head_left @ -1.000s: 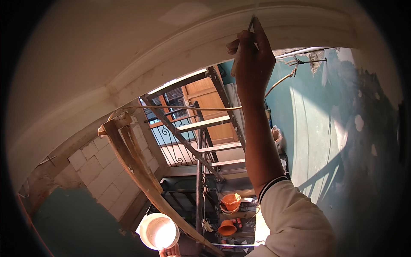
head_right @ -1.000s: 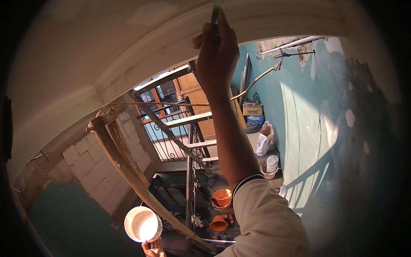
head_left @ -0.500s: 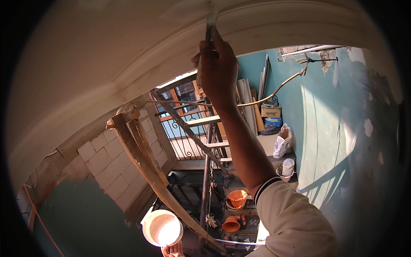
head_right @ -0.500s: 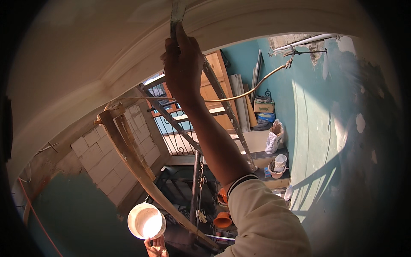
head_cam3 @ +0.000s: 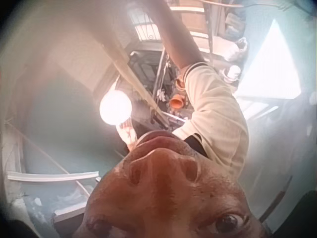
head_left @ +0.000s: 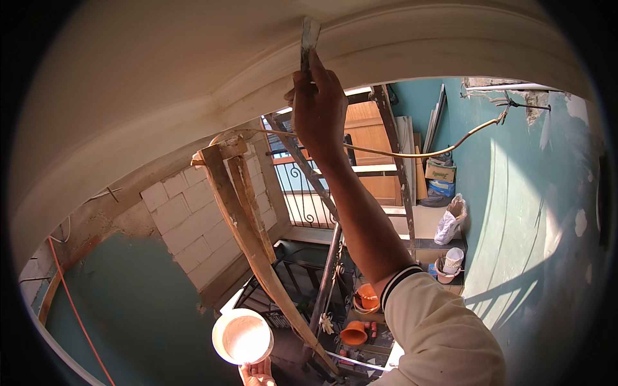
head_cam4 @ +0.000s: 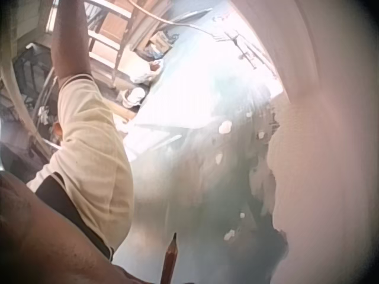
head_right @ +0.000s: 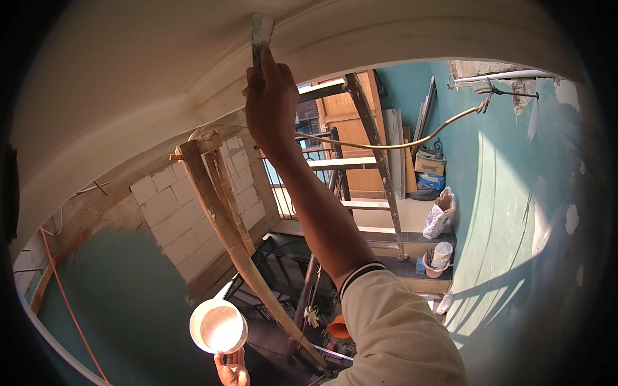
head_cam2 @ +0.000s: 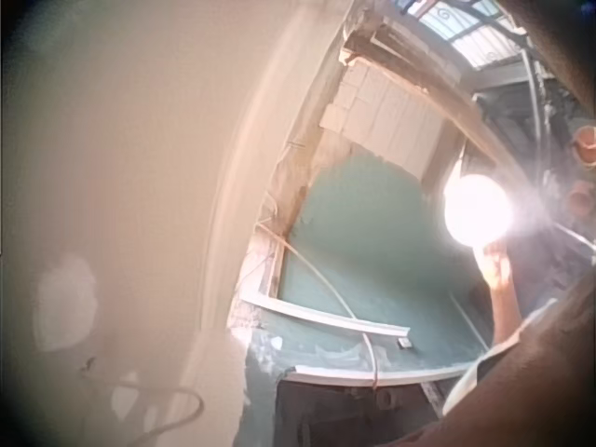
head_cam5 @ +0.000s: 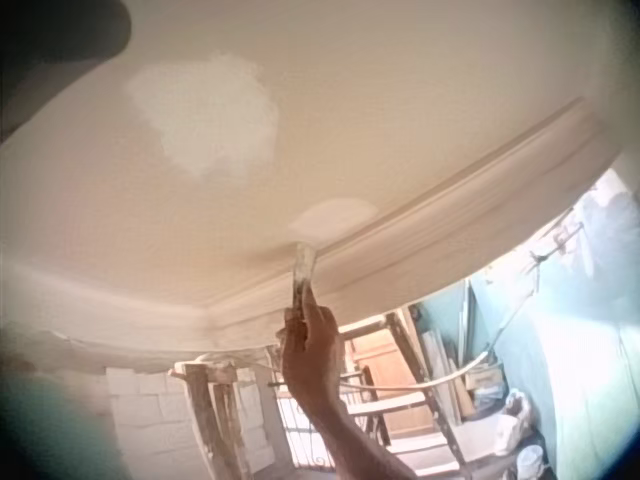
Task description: The person applies white plaster to a ceiling using a trowel and a small container. They repeatedly scoop plaster and spread it along the ceiling surface, smoothing the material as they work.
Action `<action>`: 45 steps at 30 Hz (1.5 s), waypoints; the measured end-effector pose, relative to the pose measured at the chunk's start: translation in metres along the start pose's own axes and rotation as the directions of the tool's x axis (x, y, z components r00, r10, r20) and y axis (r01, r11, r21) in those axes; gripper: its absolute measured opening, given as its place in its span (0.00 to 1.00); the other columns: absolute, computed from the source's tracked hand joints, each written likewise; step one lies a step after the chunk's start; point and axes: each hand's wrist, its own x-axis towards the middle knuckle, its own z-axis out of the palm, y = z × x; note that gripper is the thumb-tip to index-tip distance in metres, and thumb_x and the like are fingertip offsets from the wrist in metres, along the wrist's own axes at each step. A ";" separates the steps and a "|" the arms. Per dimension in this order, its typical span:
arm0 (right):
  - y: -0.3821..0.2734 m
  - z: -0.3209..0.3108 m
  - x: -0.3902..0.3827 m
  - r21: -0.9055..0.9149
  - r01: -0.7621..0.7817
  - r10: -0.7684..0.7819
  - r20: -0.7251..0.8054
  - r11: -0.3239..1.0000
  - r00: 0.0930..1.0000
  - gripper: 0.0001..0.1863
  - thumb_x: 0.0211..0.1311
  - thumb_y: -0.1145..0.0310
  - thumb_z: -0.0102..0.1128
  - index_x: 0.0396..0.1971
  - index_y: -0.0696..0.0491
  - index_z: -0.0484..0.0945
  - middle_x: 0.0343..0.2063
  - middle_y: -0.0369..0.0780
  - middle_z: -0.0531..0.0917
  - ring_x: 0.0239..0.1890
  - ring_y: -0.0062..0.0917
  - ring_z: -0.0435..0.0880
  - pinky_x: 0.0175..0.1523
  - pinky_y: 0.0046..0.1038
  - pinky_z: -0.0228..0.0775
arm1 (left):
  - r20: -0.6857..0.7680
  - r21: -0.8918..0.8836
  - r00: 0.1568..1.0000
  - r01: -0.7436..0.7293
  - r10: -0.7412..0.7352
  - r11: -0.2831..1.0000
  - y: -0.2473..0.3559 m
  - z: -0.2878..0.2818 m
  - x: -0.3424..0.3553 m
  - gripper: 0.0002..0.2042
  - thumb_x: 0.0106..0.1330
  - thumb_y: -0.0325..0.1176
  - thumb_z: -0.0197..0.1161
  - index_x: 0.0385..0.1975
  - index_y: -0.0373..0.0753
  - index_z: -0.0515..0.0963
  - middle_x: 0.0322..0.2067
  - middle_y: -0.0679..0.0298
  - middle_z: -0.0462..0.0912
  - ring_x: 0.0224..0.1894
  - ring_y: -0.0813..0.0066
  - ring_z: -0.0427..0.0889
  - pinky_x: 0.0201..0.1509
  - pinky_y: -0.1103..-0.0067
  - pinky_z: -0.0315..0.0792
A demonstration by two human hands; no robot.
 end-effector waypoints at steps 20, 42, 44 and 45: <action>0.091 0.152 -0.070 -0.067 0.093 -0.080 0.179 0.993 0.981 0.21 0.75 0.70 0.60 0.65 0.59 0.79 0.31 0.48 0.82 0.30 0.35 0.85 0.38 0.39 0.77 | -0.719 -0.284 0.643 0.078 -0.266 0.956 0.048 0.032 -0.008 0.27 0.74 0.39 0.62 0.69 0.34 0.70 0.62 0.50 0.81 0.61 0.53 0.84 0.67 0.60 0.80; 0.067 0.096 -0.114 0.126 -0.429 0.170 0.791 0.894 0.588 0.23 0.79 0.62 0.56 0.68 0.54 0.77 0.34 0.40 0.89 0.34 0.20 0.88 0.40 0.29 0.80 | -0.656 -0.344 0.720 -0.018 -0.227 0.939 0.036 0.057 0.019 0.24 0.73 0.32 0.64 0.68 0.41 0.69 0.58 0.50 0.85 0.59 0.53 0.87 0.63 0.57 0.84; 0.048 0.043 -0.169 0.052 -0.443 0.125 0.924 0.895 0.362 0.24 0.82 0.57 0.56 0.69 0.52 0.77 0.38 0.41 0.89 0.33 0.22 0.88 0.41 0.29 0.83 | -0.540 -0.383 0.804 0.028 -0.248 0.923 0.028 0.061 0.046 0.24 0.74 0.33 0.64 0.68 0.41 0.68 0.58 0.50 0.83 0.61 0.51 0.85 0.68 0.54 0.80; 0.042 0.019 -0.204 0.190 -0.397 -0.079 0.957 0.898 0.278 0.24 0.82 0.55 0.55 0.68 0.52 0.78 0.40 0.42 0.87 0.35 0.22 0.88 0.43 0.31 0.83 | -0.550 -0.366 0.797 0.038 -0.249 0.930 0.033 0.069 0.049 0.24 0.75 0.34 0.64 0.68 0.41 0.67 0.59 0.50 0.82 0.61 0.51 0.85 0.68 0.54 0.80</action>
